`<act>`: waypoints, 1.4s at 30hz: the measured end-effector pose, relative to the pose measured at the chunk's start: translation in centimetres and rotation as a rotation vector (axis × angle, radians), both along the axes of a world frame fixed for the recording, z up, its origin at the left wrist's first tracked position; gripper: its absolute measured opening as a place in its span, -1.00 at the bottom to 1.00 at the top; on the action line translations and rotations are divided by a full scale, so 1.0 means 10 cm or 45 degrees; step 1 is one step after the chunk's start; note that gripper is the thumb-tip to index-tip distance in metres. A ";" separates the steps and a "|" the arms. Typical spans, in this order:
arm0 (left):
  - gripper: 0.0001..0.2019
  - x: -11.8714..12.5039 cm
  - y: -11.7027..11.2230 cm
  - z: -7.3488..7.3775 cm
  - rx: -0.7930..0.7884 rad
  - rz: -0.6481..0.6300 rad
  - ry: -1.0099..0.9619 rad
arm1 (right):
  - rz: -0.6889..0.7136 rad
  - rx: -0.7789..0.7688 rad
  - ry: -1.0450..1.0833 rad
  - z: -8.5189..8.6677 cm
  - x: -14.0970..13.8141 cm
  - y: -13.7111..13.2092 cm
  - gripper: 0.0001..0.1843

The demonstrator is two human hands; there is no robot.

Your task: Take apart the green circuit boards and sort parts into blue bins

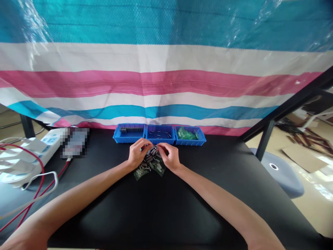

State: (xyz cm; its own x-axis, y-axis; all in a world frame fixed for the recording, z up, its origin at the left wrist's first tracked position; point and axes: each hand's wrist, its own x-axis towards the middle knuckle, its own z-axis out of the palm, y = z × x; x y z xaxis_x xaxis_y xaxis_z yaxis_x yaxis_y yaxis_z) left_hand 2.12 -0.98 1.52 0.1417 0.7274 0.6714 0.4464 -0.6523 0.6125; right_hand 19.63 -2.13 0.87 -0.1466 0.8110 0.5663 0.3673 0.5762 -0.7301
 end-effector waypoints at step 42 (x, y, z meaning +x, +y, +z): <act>-0.83 0.01 0.00 -0.13 -0.126 0.045 -0.220 | -0.009 0.012 0.007 -0.07 0.00 0.06 -0.79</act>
State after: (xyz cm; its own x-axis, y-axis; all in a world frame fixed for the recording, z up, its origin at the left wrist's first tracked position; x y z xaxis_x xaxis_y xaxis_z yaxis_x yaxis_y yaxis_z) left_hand 2.21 -0.95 0.20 0.0034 0.7934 0.6087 0.3506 -0.5711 0.7423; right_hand 19.60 -1.48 0.18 -0.1377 0.8068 0.5745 0.3675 0.5803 -0.7268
